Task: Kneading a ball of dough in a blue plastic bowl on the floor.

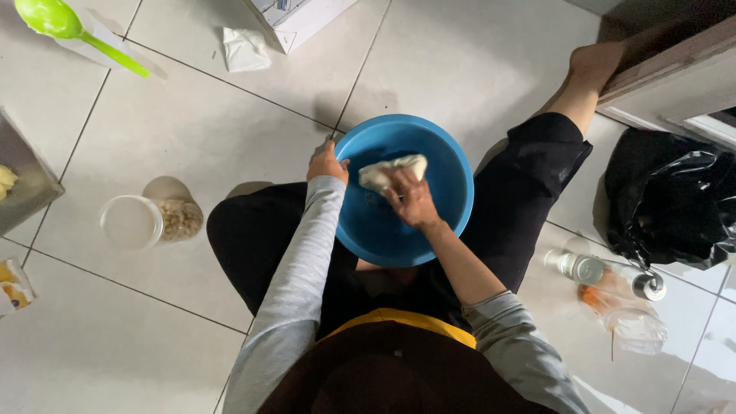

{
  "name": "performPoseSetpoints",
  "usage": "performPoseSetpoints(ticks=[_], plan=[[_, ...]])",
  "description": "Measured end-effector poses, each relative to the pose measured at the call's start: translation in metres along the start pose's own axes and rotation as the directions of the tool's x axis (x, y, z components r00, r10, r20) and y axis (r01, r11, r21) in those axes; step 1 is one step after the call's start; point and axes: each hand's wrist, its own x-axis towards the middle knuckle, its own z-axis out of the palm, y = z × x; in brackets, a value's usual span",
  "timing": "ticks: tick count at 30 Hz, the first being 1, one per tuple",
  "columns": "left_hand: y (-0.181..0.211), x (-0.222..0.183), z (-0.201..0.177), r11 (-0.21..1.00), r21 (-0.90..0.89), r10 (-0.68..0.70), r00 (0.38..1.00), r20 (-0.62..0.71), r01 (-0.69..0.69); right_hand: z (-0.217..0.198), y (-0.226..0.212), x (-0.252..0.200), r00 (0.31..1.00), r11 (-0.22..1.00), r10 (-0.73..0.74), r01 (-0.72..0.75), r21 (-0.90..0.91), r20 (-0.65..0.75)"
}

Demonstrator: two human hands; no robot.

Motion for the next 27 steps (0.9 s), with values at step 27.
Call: performPoseSetpoints(ticks=[27], plan=[[-0.015, -0.024, 0.002, 0.985, -0.136, -0.101, 0.994, 0.047, 0.107, 0.022, -0.019, -0.013, 0.691, 0.810, 0.404, 0.034, -0.585, 0.599]])
